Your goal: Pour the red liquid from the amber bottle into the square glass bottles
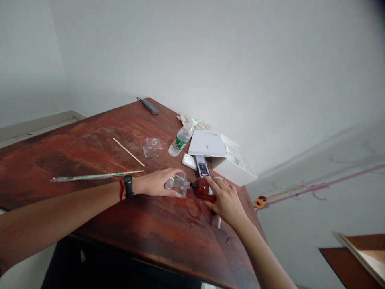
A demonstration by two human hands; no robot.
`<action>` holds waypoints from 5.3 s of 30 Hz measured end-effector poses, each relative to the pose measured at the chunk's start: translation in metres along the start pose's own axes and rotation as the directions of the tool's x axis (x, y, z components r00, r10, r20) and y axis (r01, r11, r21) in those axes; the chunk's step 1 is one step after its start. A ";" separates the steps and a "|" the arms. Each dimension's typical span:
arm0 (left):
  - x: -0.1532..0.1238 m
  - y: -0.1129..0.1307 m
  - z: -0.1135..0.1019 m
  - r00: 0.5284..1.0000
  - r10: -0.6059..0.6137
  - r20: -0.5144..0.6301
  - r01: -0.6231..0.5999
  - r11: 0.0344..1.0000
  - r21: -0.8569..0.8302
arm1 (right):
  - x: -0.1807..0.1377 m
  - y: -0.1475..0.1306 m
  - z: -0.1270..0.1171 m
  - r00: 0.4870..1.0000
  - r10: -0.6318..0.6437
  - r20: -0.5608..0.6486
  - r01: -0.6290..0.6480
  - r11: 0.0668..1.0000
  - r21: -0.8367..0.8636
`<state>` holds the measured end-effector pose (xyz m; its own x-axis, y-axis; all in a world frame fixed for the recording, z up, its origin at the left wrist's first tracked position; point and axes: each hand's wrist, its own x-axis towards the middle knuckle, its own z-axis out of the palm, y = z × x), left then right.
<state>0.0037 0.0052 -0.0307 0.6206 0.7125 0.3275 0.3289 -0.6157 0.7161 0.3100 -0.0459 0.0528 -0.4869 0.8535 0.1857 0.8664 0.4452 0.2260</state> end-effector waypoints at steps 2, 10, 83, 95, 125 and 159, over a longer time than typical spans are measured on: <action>0.000 0.000 0.000 1.000 -0.002 0.001 0.002 1.000 0.000 | 0.000 -0.001 -0.001 1.000 0.006 0.012 -0.006 1.000 -0.003; 0.000 0.002 -0.001 1.000 0.007 -0.006 -0.007 1.000 -0.008 | 0.001 -0.002 -0.002 1.000 0.007 0.014 -0.007 1.000 -0.023; 0.000 0.006 -0.003 1.000 0.007 0.006 -0.007 1.000 -0.011 | 0.001 -0.002 -0.003 1.000 0.019 0.021 -0.019 1.000 -0.012; 0.000 0.004 -0.004 1.000 0.016 0.007 -0.016 1.000 -0.007 | 0.002 -0.004 -0.007 0.999 0.027 0.045 -0.026 1.000 -0.017; 0.000 0.004 -0.003 1.000 0.002 0.015 -0.002 1.000 -0.015 | 0.003 -0.006 -0.009 0.999 0.024 0.024 -0.024 0.999 -0.032; 0.000 0.003 -0.003 1.000 0.004 0.014 -0.004 1.000 -0.005 | 0.004 -0.008 -0.012 0.998 0.041 0.045 -0.039 0.998 -0.050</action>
<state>0.0030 0.0048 -0.0270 0.6317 0.7053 0.3216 0.3231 -0.6167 0.7178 0.2997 -0.0496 0.0634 -0.4458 0.8822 0.1519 0.8779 0.3978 0.2664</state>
